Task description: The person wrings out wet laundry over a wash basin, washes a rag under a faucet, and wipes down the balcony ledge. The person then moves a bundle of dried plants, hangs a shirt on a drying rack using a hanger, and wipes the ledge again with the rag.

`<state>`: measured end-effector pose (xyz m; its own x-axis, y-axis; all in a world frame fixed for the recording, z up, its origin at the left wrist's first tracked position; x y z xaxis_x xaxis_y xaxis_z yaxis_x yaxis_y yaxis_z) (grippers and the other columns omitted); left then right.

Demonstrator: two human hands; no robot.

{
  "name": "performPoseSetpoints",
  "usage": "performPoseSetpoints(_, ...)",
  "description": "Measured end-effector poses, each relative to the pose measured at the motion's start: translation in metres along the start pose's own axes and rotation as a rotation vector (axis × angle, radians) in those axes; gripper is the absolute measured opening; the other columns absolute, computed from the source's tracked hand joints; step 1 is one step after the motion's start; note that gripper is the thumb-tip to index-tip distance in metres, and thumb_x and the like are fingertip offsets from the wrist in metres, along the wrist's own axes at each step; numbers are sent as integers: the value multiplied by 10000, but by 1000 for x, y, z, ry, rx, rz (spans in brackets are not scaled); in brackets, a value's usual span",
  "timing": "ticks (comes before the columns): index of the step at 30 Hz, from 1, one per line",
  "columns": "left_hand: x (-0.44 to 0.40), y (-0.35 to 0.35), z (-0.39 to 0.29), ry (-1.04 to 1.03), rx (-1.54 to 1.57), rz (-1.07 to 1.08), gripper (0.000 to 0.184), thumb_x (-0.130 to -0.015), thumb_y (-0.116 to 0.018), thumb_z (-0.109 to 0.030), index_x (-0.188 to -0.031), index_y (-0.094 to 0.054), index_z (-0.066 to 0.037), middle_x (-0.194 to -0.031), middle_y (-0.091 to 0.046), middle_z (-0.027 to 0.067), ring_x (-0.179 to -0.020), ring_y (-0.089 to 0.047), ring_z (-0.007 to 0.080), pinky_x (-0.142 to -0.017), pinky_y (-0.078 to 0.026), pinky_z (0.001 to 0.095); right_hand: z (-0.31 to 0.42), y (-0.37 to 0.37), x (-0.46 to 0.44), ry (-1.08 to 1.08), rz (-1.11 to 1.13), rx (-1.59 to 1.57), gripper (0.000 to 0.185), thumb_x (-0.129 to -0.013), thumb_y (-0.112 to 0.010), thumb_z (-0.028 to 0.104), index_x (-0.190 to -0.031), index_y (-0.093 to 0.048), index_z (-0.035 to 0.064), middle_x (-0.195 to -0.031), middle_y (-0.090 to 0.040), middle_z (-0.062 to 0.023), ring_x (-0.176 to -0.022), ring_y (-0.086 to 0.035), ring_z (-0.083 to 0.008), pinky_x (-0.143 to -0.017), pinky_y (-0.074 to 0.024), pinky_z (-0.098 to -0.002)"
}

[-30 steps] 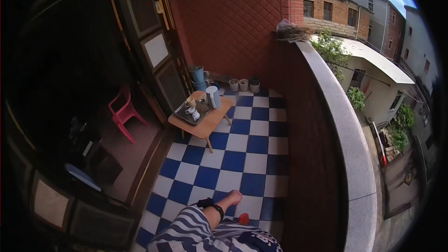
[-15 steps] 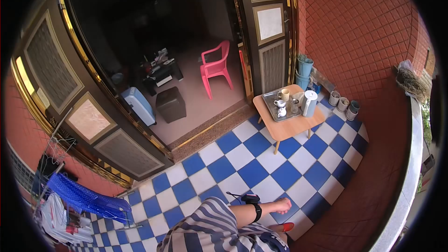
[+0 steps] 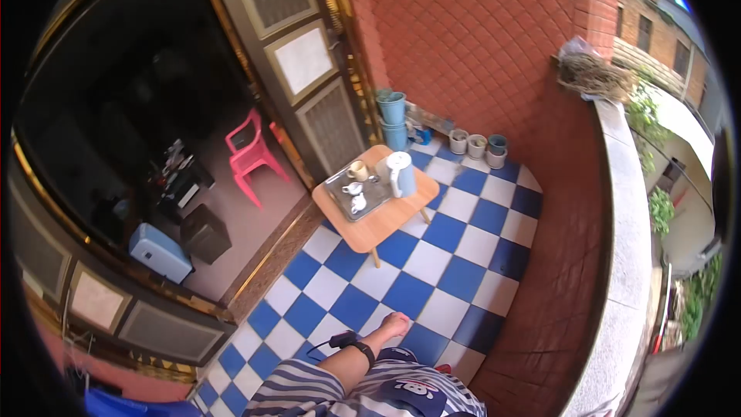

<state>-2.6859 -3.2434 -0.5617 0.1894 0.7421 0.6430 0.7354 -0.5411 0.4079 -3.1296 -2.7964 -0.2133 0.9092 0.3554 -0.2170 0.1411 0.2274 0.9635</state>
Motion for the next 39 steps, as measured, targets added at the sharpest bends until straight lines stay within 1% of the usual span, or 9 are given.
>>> performPoseSetpoints(3,-20,7,32,196,8,36,275,-842,-518,-81,-1112,-566,-58,-820,-668,113,-600,-642,176,-445,-457,250,-39,-10,28,-203,19,29,540,-960,-323,429,-1430,-291,166,-1490,-206,-153,-1363,-196,-357,-1032,-218,-513)
performPoseSetpoints(8,-40,43,55,479,-50,-92,164,-825,-460,-44,-842,-612,16,-680,-642,139,-531,-631,230,-453,-519,341,-56,-28,41,-363,61,176,534,-963,-321,427,-1436,-281,181,-1497,-185,-151,-1373,-164,-362,-1057,-187,-509)
performPoseSetpoints(10,-72,47,51,540,-17,-88,164,-834,-461,-28,-876,-609,29,-713,-644,165,-578,-637,255,-462,-524,346,-59,-37,43,-330,-97,23,553,-928,-477,422,-1355,-403,80,-1349,-397,-237,-1200,-432,-353,-976,-386,-440)
performPoseSetpoints(11,-89,47,32,502,-10,-93,162,-836,-461,-28,-873,-607,32,-721,-644,170,-588,-637,262,-463,-524,344,-61,-50,41,-432,9,-114,652,-925,-368,540,-1446,-246,168,-1476,-120,-258,-1327,-230,-415,-1056,-268,-512)
performPoseSetpoints(15,-191,27,-45,404,-35,-52,161,-841,-472,-52,-887,-620,-5,-688,-641,147,-544,-626,228,-421,-485,315,-2,-38,1,-766,268,177,662,-910,-381,568,-1428,-295,165,-1463,-196,-243,-1307,-284,-407,-1057,-273,-488)
performPoseSetpoints(21,-291,-23,-260,66,-51,120,201,-785,-461,-28,-877,-635,-68,-636,-621,94,-494,-600,187,-376,-435,295,63,-74,-129,-615,80,308,544,-963,-293,470,-1445,-251,220,-1493,-192,-157,-1355,-182,-398,-1063,-190,-521)
performPoseSetpoints(25,-355,-57,-370,-190,-330,185,304,-689,-546,-69,-971,-654,-102,-756,-679,98,-686,-672,214,-598,-526,344,68,-122,-224,-522,42,295,558,-949,-265,532,-1444,-241,275,-1490,-207,-151,-1346,-207,-395,-1060,-203,-530)
performPoseSetpoints(34,-340,-172,-471,-105,1,571,266,-839,-551,-114,-1092,-588,-42,-821,-662,79,-623,-610,138,-540,-486,260,139,-170,-399,-464,9,276,598,-911,-250,623,-1431,-254,328,-1482,-234,-150,-1338,-240,-392,-1059,-220,-525)
performPoseSetpoints(39,-369,-179,-539,-151,-95,575,270,-856,-539,-99,-1113,-578,-27,-832,-652,86,-644,-607,137,-544,-487,266,231,-184,-486,-364,92,310,618,-942,-234,565,-1432,-262,190,-1462,-240,-197,-1324,-263,-398,-1032,-266,-515)
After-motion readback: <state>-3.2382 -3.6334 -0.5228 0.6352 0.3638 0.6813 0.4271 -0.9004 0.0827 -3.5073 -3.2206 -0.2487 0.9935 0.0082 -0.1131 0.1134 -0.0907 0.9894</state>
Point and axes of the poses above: each hand's wrist, its own x-axis away from the middle knuckle, its own y-axis out of the back of the hand, z = x × y, the point moved 10 cm from there along -x, towards the middle knuckle
